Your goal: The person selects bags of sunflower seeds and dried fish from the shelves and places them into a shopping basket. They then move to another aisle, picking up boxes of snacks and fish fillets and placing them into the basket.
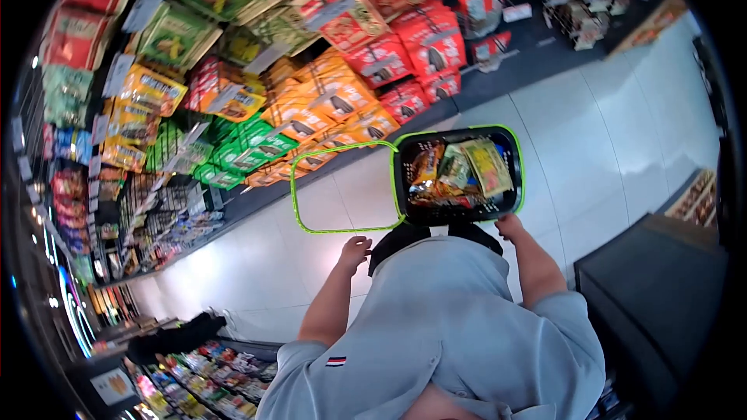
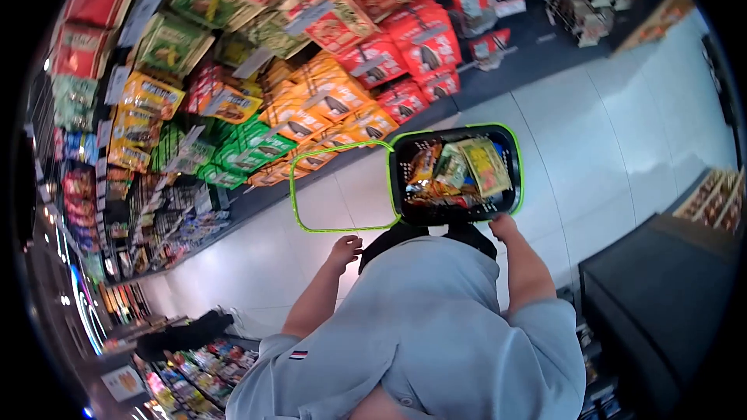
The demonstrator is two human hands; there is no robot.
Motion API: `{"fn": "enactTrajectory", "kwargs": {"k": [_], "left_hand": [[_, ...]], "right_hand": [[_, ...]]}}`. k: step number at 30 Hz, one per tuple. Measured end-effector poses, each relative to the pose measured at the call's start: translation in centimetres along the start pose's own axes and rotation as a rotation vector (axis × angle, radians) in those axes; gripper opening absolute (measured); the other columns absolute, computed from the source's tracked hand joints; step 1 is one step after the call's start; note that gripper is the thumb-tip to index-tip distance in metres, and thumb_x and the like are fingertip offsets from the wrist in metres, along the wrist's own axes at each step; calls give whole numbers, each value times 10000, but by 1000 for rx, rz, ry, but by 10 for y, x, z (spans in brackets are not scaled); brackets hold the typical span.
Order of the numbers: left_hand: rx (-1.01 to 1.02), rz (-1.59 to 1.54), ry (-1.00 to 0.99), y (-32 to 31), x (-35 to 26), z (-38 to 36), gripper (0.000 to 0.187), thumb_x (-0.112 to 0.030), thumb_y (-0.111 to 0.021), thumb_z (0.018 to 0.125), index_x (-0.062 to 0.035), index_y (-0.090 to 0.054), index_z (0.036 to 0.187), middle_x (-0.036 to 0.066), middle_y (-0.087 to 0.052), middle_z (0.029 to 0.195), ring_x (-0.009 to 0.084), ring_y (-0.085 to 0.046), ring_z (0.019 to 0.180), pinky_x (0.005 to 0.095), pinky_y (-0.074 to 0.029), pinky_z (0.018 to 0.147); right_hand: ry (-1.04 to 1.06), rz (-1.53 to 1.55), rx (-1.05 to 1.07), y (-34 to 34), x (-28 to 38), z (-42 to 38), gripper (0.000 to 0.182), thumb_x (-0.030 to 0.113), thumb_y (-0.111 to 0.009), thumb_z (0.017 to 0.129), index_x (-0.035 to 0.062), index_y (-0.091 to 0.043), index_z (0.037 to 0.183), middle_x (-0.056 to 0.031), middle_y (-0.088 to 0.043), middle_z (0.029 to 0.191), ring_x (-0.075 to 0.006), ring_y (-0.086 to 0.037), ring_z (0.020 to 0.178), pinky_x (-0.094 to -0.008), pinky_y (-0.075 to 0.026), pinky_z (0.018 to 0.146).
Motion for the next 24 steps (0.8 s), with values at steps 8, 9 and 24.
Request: {"fn": "enactTrajectory", "kwargs": {"k": [8,9,24], "left_hand": [[-49,-126,-314,74,-141,68,417,-278,-652,842,-48,-544,1171,54,-624,963,159,-627,843,284,-487,676],[-99,-198,-419,90,-180,68,405,-269,-653,853,-4,-561,1145,72,-628,906,153,-623,788,265,-478,612],[-644,-229,-1169,229,-573,128,913,-353,-765,726,61,-285,1382,289,-449,1312,389,-468,1199,408,-386,989]], "right_hand": [[-6,126,-48,7,76,-15,170,149,-632,814,-5,-618,885,-83,-596,682,-181,-576,545,-312,-459,421],[3,122,-46,7,89,-17,159,138,-632,814,-4,-618,885,-79,-592,676,-177,-570,541,-311,-455,419],[-142,191,-225,-3,129,-125,270,172,-627,846,-2,-598,1050,-104,-648,834,-179,-657,711,-306,-525,557]]}}
Point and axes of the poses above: each hand's wrist, its own z-axis towards the middle knuckle, its own y-axis out of the back of the hand, x = y × z, the point moved 10 cm from there along z, towards the middle knuckle
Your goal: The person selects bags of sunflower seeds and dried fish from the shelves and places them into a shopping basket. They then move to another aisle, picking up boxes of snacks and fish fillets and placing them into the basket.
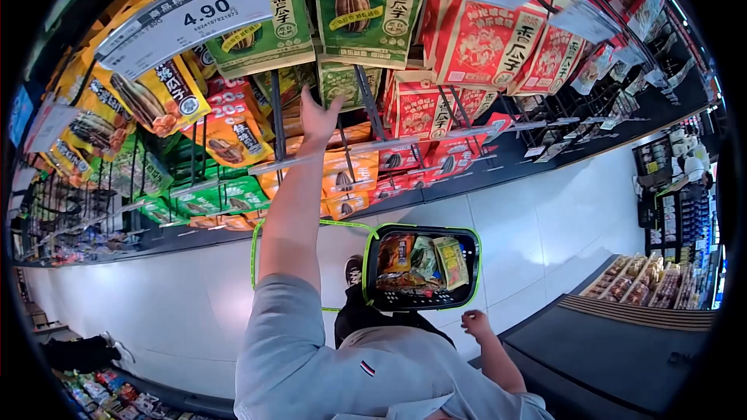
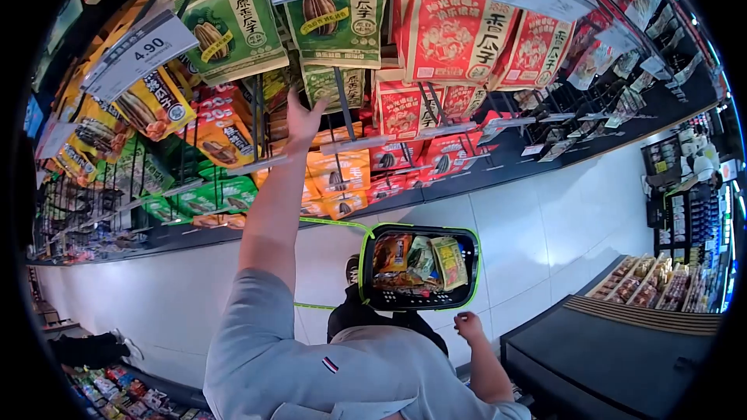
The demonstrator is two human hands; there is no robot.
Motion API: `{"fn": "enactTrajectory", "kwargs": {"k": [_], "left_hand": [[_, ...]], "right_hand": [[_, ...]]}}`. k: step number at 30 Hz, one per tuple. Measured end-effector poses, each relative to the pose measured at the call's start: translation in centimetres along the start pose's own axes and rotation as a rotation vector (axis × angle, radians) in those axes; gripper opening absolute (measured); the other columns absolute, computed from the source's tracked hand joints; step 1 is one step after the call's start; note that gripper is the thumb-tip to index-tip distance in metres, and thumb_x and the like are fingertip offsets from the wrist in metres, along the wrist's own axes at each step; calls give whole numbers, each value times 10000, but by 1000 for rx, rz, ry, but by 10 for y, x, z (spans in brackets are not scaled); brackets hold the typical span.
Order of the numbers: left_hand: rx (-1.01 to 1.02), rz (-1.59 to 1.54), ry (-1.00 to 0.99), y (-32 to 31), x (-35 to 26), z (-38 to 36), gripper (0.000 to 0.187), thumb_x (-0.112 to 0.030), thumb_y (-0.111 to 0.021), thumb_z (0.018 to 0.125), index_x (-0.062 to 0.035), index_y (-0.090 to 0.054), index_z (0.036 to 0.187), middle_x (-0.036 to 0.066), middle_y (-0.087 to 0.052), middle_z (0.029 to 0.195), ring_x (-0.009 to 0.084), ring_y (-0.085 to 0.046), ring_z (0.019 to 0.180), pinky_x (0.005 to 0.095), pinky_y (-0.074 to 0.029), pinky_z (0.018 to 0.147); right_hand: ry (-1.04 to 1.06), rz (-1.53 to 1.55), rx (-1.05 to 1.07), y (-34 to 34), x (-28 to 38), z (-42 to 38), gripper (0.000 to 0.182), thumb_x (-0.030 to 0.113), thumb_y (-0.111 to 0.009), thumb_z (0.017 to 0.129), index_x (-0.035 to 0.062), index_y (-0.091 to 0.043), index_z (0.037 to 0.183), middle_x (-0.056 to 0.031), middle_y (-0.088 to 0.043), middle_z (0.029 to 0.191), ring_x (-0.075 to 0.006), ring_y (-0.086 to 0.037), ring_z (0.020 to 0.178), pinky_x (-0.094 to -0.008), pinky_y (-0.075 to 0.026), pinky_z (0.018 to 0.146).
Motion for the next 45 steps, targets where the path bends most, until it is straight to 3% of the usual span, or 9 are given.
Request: {"fn": "enactTrajectory", "kwargs": {"k": [6,8,15,32,37,39,40,43,45], "left_hand": [[34,-195,61,-38,33,4,816,-335,-784,696,74,-398,1289,246,-532,1185,359,-529,1092,408,-423,924],[-32,1,78,-22,13,-10,635,-325,-795,685,47,-503,1107,211,-569,1116,349,-564,1009,401,-448,867],[340,-257,247,-25,-26,-45,441,-280,-756,769,12,-617,1068,136,-694,905,226,-654,773,336,-498,731],[446,-901,631,43,-100,-223,400,-51,-664,793,48,-510,1149,151,-624,1050,234,-640,906,362,-547,784],[413,-917,742,43,-92,-287,429,-86,-628,788,39,-495,1176,168,-620,1053,277,-643,927,403,-546,824],[492,-986,822,27,-78,-329,480,-144,-606,802,30,-471,1228,170,-613,1089,309,-632,958,445,-525,871],[547,-953,872,18,-72,-358,480,-144,-606,802,30,-471,1228,170,-613,1089,309,-632,958,445,-525,871],[578,-1010,1141,-5,-62,-447,489,-163,-586,821,-5,-457,1266,174,-588,1173,337,-602,1028,452,-487,925],[650,-915,1225,-19,-43,-505,463,-148,-583,832,0,-468,1256,169,-593,1164,316,-602,1031,432,-491,921]], "right_hand": [[-163,28,-47,11,-55,-30,284,177,-657,828,-10,-593,1032,-103,-650,768,-173,-654,638,-300,-518,503],[-168,10,-47,13,-55,-34,279,168,-654,830,-7,-588,1037,-97,-650,776,-171,-654,643,-301,-516,506],[-51,-5,0,7,-2,-31,293,177,-624,854,-19,-596,1070,-97,-645,864,-176,-657,732,-294,-524,580],[201,60,147,16,9,40,262,206,-654,843,5,-614,1005,-81,-650,795,-162,-630,657,-305,-515,534],[417,253,314,1,75,24,150,208,-586,903,60,-590,876,-14,-541,646,-105,-488,531,-261,-373,446],[460,414,617,-24,106,13,281,312,-560,937,35,-601,909,-40,-618,772,-130,-582,666,-252,-467,593],[278,471,501,-19,117,-13,331,354,-547,937,38,-594,1025,-83,-657,897,-185,-651,784,-288,-522,679],[165,648,842,-47,135,-49,664,596,-513,873,59,-484,1263,-187,-564,1234,-292,-579,1102,-416,-468,909],[108,817,986,-63,133,-60,565,476,-536,908,39,-485,1262,-146,-594,1196,-268,-602,1071,-400,-488,905]]}}
Point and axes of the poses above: each hand's wrist, its own z-axis towards the middle knuckle, its own y-axis out of the back of the hand, x = y × z, the point moved 10 cm from there along z, towards the middle knuckle
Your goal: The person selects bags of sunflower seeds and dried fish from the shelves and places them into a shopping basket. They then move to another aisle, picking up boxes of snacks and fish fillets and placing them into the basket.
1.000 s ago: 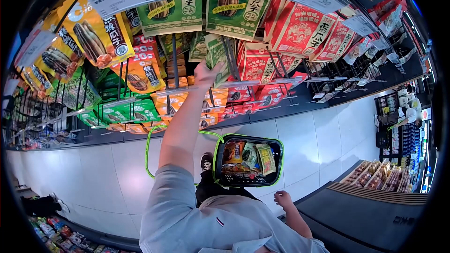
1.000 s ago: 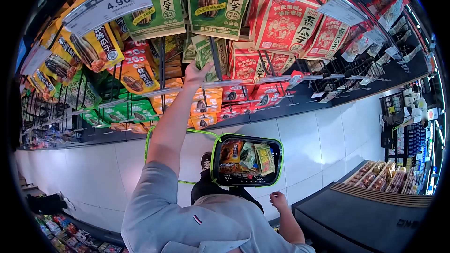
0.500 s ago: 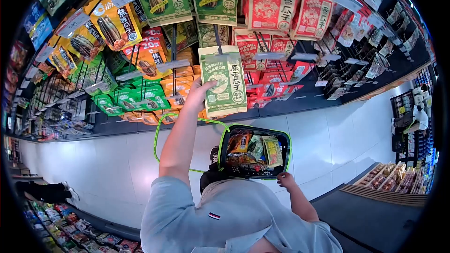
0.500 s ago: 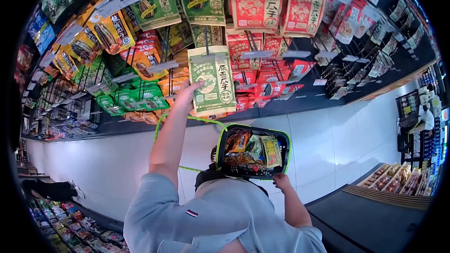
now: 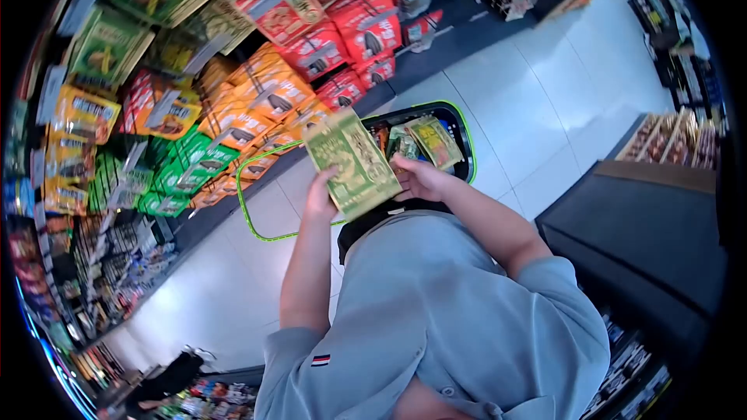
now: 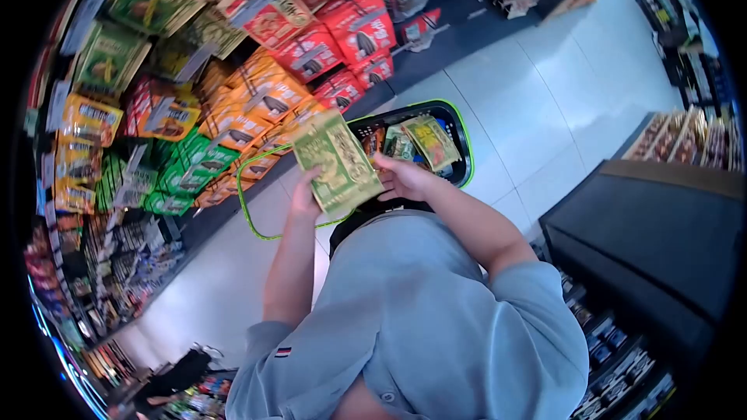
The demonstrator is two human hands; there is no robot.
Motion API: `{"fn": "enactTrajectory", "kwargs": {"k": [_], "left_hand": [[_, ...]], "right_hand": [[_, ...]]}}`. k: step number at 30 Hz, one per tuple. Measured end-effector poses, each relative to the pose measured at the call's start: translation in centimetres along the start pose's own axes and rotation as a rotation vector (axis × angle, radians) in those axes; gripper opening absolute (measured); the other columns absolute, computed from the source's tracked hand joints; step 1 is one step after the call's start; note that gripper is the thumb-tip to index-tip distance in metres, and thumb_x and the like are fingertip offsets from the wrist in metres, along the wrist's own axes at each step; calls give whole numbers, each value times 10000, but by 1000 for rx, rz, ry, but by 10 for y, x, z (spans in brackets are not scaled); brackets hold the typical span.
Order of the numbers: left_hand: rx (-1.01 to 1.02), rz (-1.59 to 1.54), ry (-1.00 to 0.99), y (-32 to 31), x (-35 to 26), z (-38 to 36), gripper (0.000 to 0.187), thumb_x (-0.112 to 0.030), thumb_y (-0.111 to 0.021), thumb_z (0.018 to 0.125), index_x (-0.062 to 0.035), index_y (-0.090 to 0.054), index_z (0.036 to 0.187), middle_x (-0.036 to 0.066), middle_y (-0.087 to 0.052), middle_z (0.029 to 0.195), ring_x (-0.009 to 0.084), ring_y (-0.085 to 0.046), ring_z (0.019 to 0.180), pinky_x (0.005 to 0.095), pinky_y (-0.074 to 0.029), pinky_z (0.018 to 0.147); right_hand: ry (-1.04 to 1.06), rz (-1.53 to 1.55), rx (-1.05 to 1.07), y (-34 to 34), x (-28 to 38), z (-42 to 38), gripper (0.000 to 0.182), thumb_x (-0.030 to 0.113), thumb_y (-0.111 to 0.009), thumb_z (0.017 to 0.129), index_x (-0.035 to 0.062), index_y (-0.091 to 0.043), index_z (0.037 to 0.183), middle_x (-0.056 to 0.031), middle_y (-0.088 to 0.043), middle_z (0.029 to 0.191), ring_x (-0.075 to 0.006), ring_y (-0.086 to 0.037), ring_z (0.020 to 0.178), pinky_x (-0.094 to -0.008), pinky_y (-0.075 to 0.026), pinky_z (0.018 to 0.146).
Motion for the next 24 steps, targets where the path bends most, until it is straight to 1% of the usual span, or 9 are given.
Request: {"fn": "enactTrajectory", "kwargs": {"k": [1,3,4,6,8,10,14,19,24], "left_hand": [[-28,33,61,6,27,4,437,-133,-581,843,5,-478,1245,164,-598,1154,296,-603,1035,411,-494,917],[-73,57,116,5,72,2,455,-185,-606,861,4,-475,1253,157,-591,1168,288,-592,1054,413,-488,920],[-81,66,126,13,91,6,455,-185,-606,861,4,-475,1253,157,-591,1168,288,-592,1054,413,-488,920],[-114,143,242,35,133,13,481,-258,-634,865,-4,-479,1243,140,-588,1177,285,-593,1042,424,-482,926],[-187,396,279,42,140,3,494,-334,-653,860,-57,-491,1236,118,-607,1141,240,-606,1011,352,-497,825],[-305,581,268,62,135,-10,463,-350,-642,865,-77,-504,1213,91,-620,1092,185,-618,962,283,-471,737],[-482,768,199,136,110,-47,418,-327,-610,880,-72,-509,1195,74,-623,1053,180,-626,924,290,-478,731],[-758,838,261,250,114,-144,414,-309,-640,858,-37,-544,1155,68,-634,943,174,-637,796,290,-483,622],[-793,827,376,250,142,-213,330,-279,-620,858,-34,-590,1077,51,-615,890,147,-614,758,272,-454,572]], "right_hand": [[2,82,38,-5,-4,0,513,399,-561,921,32,-479,1269,-129,-601,1183,-256,-608,1058,-393,-495,908],[-29,-94,-184,24,-22,-3,451,224,-627,896,2,-477,1259,-138,-602,1179,-245,-618,1048,-377,-515,892],[-90,36,-165,37,-34,-3,428,125,-661,861,-21,-499,1229,-159,-611,1152,-248,-637,1005,-368,-534,864],[-44,68,-199,66,-45,-7,410,135,-654,867,-33,-511,1212,-163,-617,1141,-252,-641,995,-370,-533,865],[-1,90,-277,118,-63,-1,428,141,-653,865,-41,-504,1222,-162,-621,1129,-265,-643,981,-373,-527,864],[70,18,-460,175,-71,-8,391,149,-658,854,-55,-554,1171,-164,-641,1080,-267,-650,946,-376,-533,828],[43,-331,-856,286,-80,-31,371,167,-682,808,-78,-604,1075,-163,-664,954,-258,-668,822,-386,-544,721],[10,-520,-845,295,-66,-20,387,172,-683,775,-59,-615,1079,-165,-667,938,-257,-671,798,-383,-549,691],[174,-400,-618,239,-51,53,404,177,-696,771,-54,-597,1087,-147,-651,1004,-241,-653,854,-360,-535,709]]}}
Point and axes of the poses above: each hand's wrist, its own z-axis towards the middle knuckle, its own y-axis out of the back of the hand, x = y × z, the point moved 10 cm from there along z, towards the middle knuckle
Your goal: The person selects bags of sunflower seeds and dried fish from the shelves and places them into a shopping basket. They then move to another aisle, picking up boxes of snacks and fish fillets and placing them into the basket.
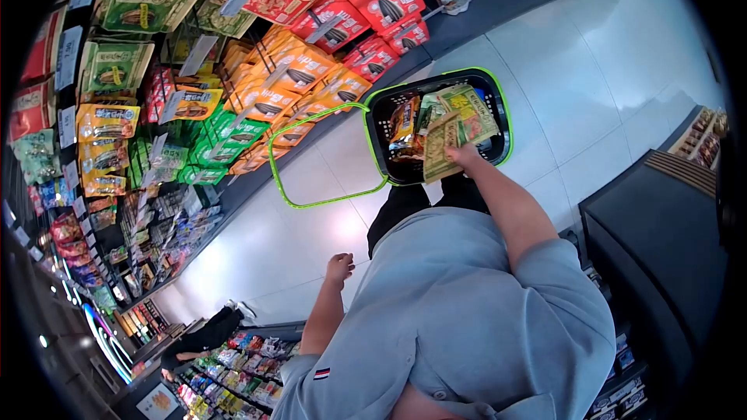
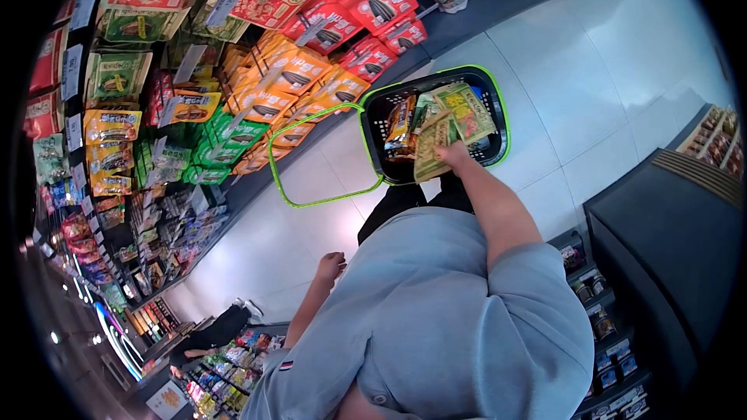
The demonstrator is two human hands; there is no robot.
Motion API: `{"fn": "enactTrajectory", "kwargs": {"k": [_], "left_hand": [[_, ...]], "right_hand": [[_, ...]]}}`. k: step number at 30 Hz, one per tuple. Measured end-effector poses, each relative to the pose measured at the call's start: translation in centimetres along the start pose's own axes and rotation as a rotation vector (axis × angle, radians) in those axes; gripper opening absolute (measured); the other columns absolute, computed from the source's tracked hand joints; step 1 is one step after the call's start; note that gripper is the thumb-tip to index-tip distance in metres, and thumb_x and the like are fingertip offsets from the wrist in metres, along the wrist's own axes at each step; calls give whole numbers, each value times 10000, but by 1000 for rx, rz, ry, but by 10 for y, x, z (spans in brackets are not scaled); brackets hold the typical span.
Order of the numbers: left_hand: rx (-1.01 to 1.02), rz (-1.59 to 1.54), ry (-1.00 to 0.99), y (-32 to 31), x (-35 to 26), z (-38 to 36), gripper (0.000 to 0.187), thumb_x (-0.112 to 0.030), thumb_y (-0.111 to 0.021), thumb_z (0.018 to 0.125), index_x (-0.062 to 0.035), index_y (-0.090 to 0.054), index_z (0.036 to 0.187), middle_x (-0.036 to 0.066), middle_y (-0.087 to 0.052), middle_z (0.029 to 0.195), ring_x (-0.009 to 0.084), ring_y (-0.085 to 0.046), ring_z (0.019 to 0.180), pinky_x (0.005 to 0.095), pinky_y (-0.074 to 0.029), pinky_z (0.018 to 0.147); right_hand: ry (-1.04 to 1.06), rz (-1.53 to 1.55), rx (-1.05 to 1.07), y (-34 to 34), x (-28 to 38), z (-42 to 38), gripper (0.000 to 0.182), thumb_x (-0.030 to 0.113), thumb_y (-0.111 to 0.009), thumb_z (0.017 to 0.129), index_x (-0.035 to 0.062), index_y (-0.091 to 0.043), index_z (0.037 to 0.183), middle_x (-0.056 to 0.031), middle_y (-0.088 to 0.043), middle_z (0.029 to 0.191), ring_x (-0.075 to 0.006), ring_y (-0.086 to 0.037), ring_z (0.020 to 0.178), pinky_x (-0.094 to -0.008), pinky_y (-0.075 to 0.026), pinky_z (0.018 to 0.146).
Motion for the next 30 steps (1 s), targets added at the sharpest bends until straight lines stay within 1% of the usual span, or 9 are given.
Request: {"fn": "enactTrajectory", "kwargs": {"k": [4,6,12,17,18,20,23,27,30], "left_hand": [[2,26,-42,-17,-13,-34,348,-265,-617,869,-29,-571,1120,60,-621,920,150,-621,790,273,-464,597],[28,120,-117,-27,-35,-50,385,-267,-625,867,-18,-556,1153,76,-632,958,166,-629,818,279,-475,622],[41,79,-148,-27,-34,-9,437,-281,-636,855,-7,-548,1184,119,-648,1020,197,-649,863,294,-486,640],[67,135,-181,-29,-66,14,461,-301,-654,837,-7,-557,1180,133,-652,1004,204,-655,853,301,-488,617],[75,121,-198,-30,-76,17,459,-306,-661,831,-5,-568,1165,141,-651,1006,202,-657,829,298,-485,606],[65,164,-259,-27,-100,28,449,-310,-663,828,13,-584,1130,147,-664,960,206,-660,792,311,-507,650],[49,150,-343,-16,-143,45,458,-325,-677,811,26,-596,1095,156,-673,913,212,-662,776,327,-524,702],[20,117,-546,10,-219,77,428,-305,-677,796,31,-614,1052,149,-670,877,199,-652,743,325,-520,688],[-21,16,-713,43,-316,63,387,-272,-671,806,30,-615,1042,118,-659,853,173,-629,733,316,-506,682]], "right_hand": [[-21,248,199,-72,25,15,376,234,-688,805,10,-586,1090,-107,-646,918,-217,-643,791,-374,-513,612],[-86,-57,199,-78,36,8,301,226,-670,818,60,-581,1054,-66,-613,823,-170,-599,676,-340,-487,544],[-40,-304,270,-86,39,-24,157,183,-641,836,74,-582,932,-5,-532,699,-118,-525,557,-272,-435,464],[182,-363,206,-41,3,-16,175,233,-642,848,65,-608,880,-33,-565,640,-136,-543,510,-281,-452,453],[39,-432,173,-23,-2,-24,214,268,-642,843,60,-629,792,-27,-559,594,-135,-528,469,-282,-426,431],[69,-524,44,18,-27,-4,221,227,-636,808,27,-622,717,-44,-546,573,-156,-515,442,-307,-413,404],[21,-680,-35,70,-33,-17,199,179,-579,804,-18,-603,790,-116,-562,575,-228,-571,457,-364,-469,394],[-146,-732,-95,109,-50,-30,304,292,-610,836,-12,-624,836,-119,-599,631,-229,-615,524,-361,-498,424],[-225,-622,-170,99,-21,-57,190,170,-626,820,-8,-605,882,-110,-612,701,-230,-628,572,-362,-517,450]]}}
Point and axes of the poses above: each hand's wrist, its own z-axis towards the middle knuckle, its own y-axis out of the back of the hand, x = y × z, the point moved 10 cm from there along z, towards the middle knuckle
